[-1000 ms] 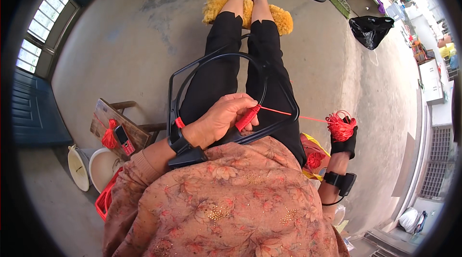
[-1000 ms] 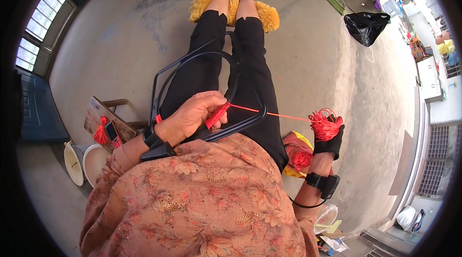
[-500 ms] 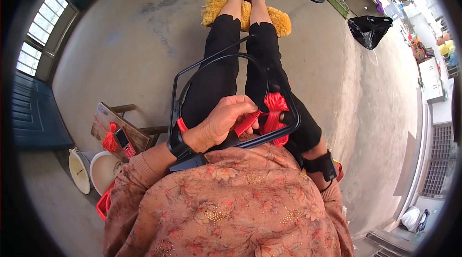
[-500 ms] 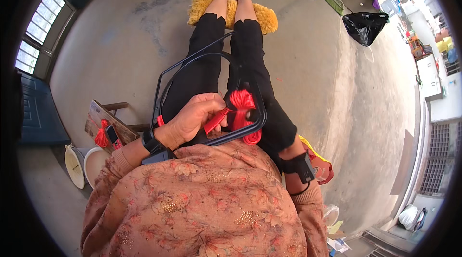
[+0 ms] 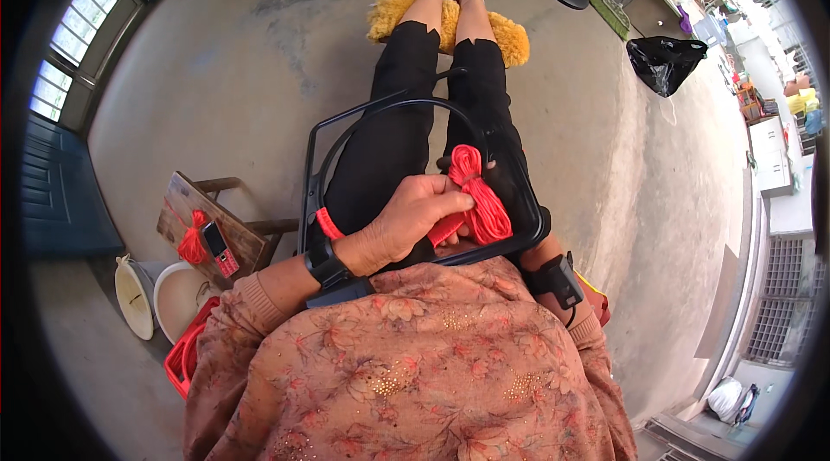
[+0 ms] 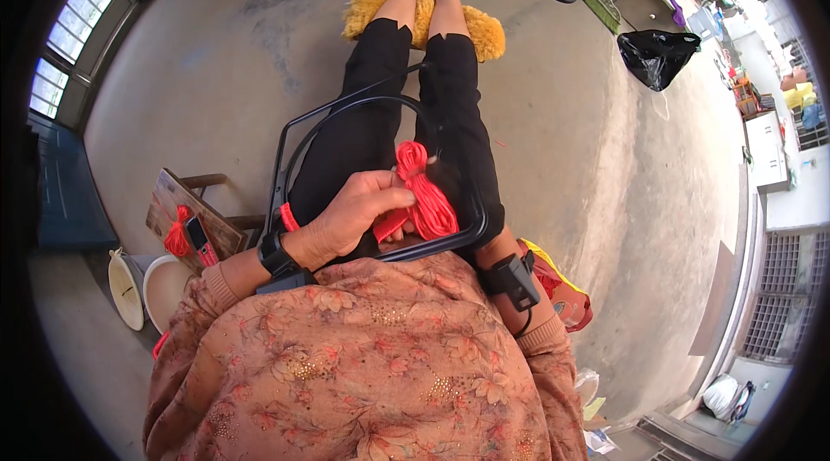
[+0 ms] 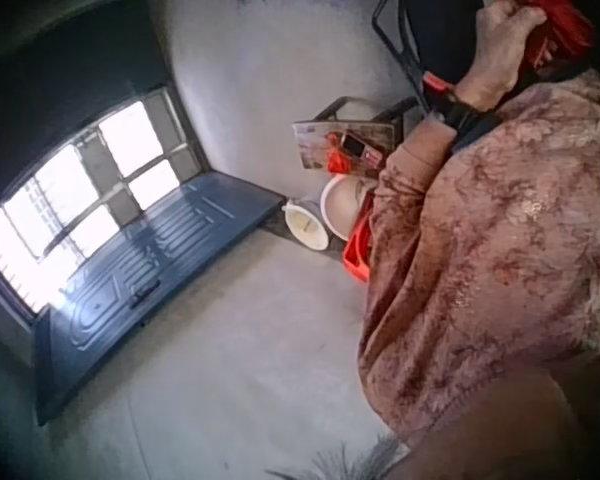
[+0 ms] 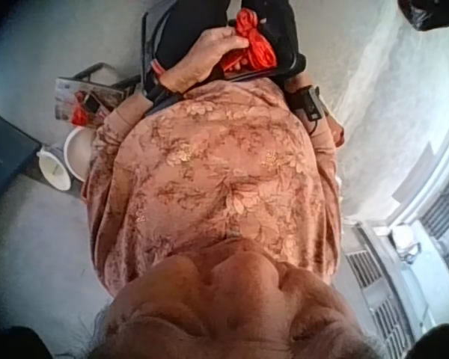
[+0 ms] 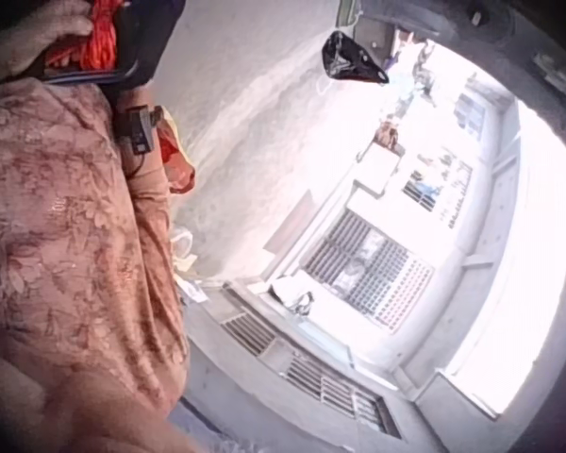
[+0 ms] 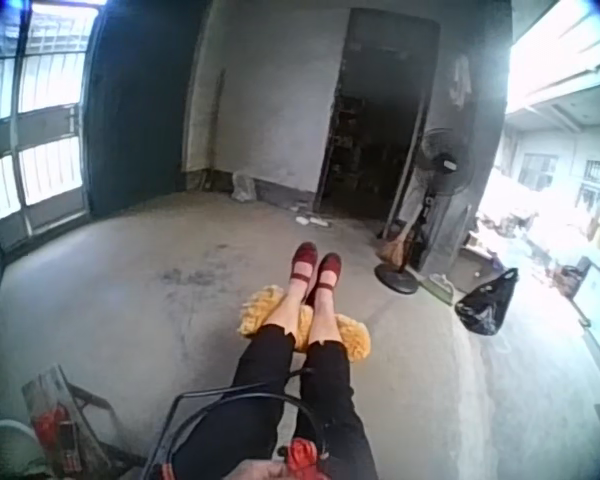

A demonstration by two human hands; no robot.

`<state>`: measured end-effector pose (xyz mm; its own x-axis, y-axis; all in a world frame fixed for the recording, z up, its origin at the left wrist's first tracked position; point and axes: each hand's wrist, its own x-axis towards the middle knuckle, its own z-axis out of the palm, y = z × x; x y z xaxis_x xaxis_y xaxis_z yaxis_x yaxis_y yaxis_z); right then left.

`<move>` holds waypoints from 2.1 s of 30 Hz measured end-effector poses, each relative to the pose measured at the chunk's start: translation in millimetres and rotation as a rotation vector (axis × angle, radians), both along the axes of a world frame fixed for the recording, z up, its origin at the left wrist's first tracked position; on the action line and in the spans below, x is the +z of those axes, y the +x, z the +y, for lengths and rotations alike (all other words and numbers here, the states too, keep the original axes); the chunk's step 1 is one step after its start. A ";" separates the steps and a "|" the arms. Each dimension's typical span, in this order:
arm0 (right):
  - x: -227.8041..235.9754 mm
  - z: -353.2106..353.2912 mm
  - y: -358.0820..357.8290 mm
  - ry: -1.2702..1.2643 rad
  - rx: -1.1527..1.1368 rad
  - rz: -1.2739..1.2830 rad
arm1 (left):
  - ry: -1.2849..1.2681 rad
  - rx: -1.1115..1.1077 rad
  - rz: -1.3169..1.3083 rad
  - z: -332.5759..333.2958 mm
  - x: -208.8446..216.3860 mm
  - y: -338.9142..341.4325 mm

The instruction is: The person is wrapping red thread around a black circular frame, possibly for a handicraft like a Chinese knot or decoration.

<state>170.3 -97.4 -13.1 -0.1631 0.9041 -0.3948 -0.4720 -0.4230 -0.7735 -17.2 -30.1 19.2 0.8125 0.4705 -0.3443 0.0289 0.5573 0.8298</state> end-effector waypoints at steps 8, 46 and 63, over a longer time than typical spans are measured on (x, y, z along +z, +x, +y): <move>-3.7 -17.5 -9.6 0.172 -0.009 0.085 | -0.234 0.000 -0.037 4.0 -15.7 -3.2; -13.5 -177.5 145.6 -0.106 -0.966 -0.132 | -0.243 0.040 0.000 6.2 -7.1 1.4; 48.8 -50.6 20.7 0.106 -0.224 -0.322 | -0.230 0.023 0.036 6.9 -3.5 6.9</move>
<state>191.0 -148.0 35.7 0.1595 0.9417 -0.2962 -0.2697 -0.2471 -0.9307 -10.4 -23.2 15.7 0.7878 0.3942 -0.4732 0.0416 0.7325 0.6795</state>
